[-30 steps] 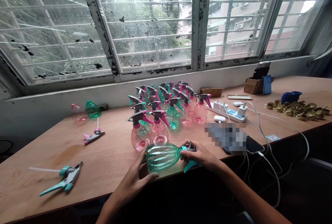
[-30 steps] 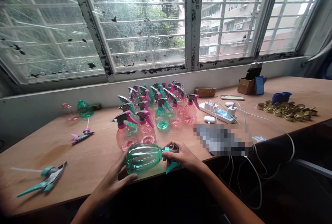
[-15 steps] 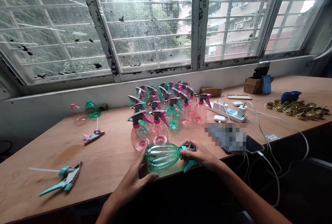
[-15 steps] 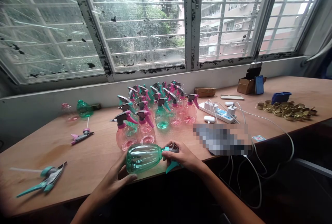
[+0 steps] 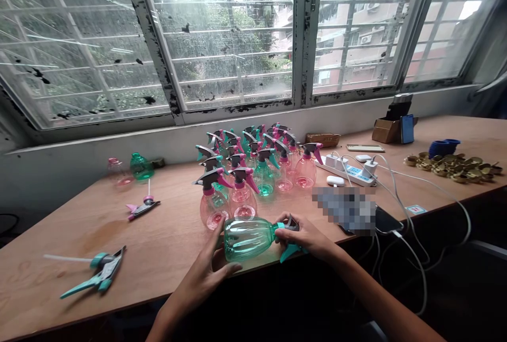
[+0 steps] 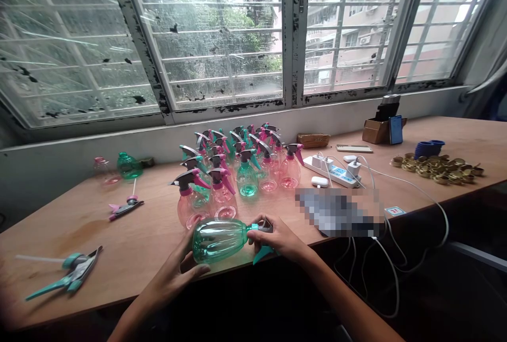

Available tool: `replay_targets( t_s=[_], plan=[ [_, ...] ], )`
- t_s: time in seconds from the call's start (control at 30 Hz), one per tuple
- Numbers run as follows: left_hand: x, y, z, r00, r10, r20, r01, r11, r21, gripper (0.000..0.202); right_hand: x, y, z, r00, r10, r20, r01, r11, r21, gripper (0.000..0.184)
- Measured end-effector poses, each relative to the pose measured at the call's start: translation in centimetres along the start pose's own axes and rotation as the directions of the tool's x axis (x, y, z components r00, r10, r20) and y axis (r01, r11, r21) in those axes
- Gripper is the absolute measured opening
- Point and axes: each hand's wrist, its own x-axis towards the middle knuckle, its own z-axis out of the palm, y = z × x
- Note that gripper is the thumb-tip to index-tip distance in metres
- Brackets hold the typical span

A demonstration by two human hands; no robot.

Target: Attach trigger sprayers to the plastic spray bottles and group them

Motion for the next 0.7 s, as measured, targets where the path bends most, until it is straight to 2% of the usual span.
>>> replay_targets(
  t_s=[0.17,0.27,0.4,0.53,0.7],
  plan=[
    [0.05,-0.38,0.05,0.999,0.039,-0.038,-0.037,0.998,0.052,0.083,-0.01,0.09,-0.03,1.000,-0.002,0.003,0.002,1.000,0.012,0.033],
    [0.06,-0.49,0.15,0.999,0.032,-0.027,-0.032,0.999,0.008,0.084,0.00,0.14,-0.04,1.000,-0.006,0.004,0.006,1.000,0.011,0.033],
    [-0.01,-0.07,0.14,1.000,-0.007,-0.017,0.006,0.999,-0.040,0.095,0.04,0.18,-0.06,1.000,-0.010,0.011,0.010,1.000,0.017,0.032],
    [-0.12,0.22,-0.03,0.999,-0.038,0.024,0.041,0.992,-0.119,0.092,0.12,0.24,-0.08,1.000,-0.005,0.004,0.005,1.000,0.015,0.032],
    [0.01,-0.22,-0.14,1.000,0.015,-0.013,-0.016,1.000,-0.011,0.087,0.13,0.24,-0.03,1.000,-0.007,0.005,0.007,1.000,0.013,0.033]
  ],
)
